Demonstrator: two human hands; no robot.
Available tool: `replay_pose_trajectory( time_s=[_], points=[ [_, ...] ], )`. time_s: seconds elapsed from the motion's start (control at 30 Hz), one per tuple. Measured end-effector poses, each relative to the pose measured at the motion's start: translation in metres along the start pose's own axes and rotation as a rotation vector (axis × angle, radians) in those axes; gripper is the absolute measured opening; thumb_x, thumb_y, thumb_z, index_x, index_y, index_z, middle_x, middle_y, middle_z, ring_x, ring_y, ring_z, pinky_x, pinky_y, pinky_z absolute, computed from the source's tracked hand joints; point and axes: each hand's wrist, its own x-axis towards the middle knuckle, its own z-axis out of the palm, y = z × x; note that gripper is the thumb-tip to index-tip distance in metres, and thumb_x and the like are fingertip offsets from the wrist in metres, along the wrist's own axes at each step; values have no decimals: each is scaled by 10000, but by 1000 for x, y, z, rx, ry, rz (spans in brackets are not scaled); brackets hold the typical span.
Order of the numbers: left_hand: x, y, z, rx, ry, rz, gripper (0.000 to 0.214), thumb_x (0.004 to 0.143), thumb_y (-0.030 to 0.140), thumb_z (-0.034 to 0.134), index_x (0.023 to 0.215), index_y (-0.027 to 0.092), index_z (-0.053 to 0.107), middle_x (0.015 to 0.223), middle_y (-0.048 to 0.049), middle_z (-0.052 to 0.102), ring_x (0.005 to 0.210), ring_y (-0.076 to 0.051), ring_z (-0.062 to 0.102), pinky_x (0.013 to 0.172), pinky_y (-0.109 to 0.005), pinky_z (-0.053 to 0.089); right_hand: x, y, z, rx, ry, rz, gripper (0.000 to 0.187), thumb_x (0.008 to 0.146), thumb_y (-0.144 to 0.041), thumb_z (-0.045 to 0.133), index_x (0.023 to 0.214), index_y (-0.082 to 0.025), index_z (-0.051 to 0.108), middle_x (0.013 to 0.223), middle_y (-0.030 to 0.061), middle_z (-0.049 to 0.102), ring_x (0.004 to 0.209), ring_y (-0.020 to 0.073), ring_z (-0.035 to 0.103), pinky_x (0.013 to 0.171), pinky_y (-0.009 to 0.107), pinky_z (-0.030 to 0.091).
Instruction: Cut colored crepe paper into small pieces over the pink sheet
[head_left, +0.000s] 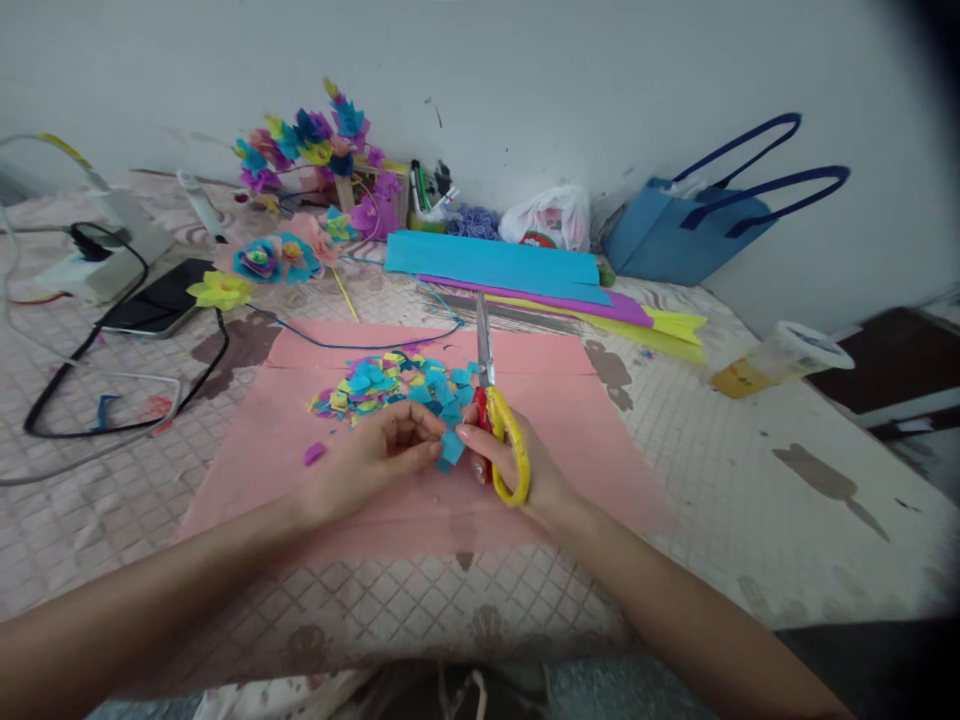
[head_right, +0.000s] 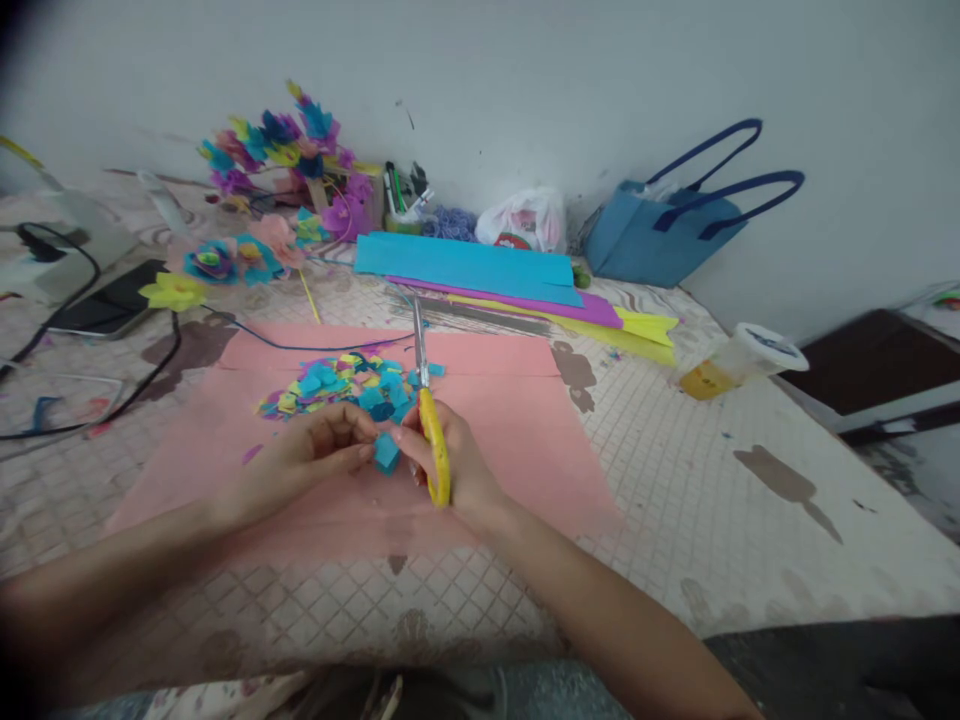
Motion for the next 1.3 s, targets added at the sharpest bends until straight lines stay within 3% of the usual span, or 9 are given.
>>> replay_pose_trajectory(
  time_s=[0.17, 0.3, 0.47, 0.63, 0.8, 0.93, 1.1, 1.3],
  points=[
    [-1, 2, -1, -34, -42, -9, 97, 818, 217, 625, 864, 177, 549, 794, -8, 595, 718, -140, 603, 617, -272, 494, 1, 1, -3, 19, -86, 25, 301, 778, -462, 648, 783, -217, 471, 521, -91, 429, 368, 60, 386, 350, 181, 323],
    [-1, 2, 0, -26, -51, -8, 109, 813, 217, 630, 852, 181, 535, 796, -10, 593, 737, -147, 608, 635, -281, 494, 2, 2, -6, 24, -124, 69, 243, 748, -348, 681, 805, -215, 485, 544, -91, 457, 383, 58, 404, 356, 174, 328],
    [1, 3, -3, 29, -28, 46, 80, 836, 220, 607, 833, 192, 532, 768, -8, 574, 699, -141, 572, 615, -278, 484, 2, 0, -7, 5, -105, 73, 212, 700, -265, 671, 807, -207, 498, 555, -88, 466, 383, 58, 407, 354, 184, 328],
    [1, -1, -6, 73, -41, 136, 78, 851, 154, 552, 919, 190, 543, 870, -37, 606, 780, -163, 608, 685, -317, 519, 1, -2, -5, 4, -50, 87, 214, 680, -266, 669, 794, -205, 498, 564, -83, 462, 386, 58, 409, 358, 194, 331],
    [-6, -1, -3, 375, -53, 130, 230, 827, 101, 542, 1026, 217, 541, 937, -31, 631, 812, -176, 625, 690, -313, 519, 0, -3, -1, 83, -9, 88, 227, 663, -275, 671, 801, -207, 504, 558, -87, 460, 378, 51, 387, 361, 195, 320],
    [-7, 1, 1, 562, -2, 239, 185, 805, 93, 572, 946, 211, 584, 894, -16, 638, 791, -171, 611, 715, -320, 512, -1, -3, 1, 105, -14, 78, 227, 673, -277, 675, 809, -214, 505, 557, -84, 469, 380, 55, 391, 362, 198, 312],
    [-4, -1, 1, 490, 27, 319, 135, 825, 72, 555, 871, 188, 607, 882, -25, 656, 835, -165, 621, 740, -305, 506, -4, -4, 2, 81, -32, 91, 240, 673, -299, 685, 798, -211, 499, 558, -83, 473, 385, 56, 397, 366, 198, 314],
    [-5, 2, 1, 348, 14, 179, 41, 852, 162, 590, 850, 169, 631, 840, -32, 652, 788, -162, 619, 695, -293, 485, -4, -5, 2, 72, -22, 78, 259, 665, -314, 692, 801, -210, 497, 569, -87, 470, 382, 55, 409, 360, 191, 323]
  ],
)
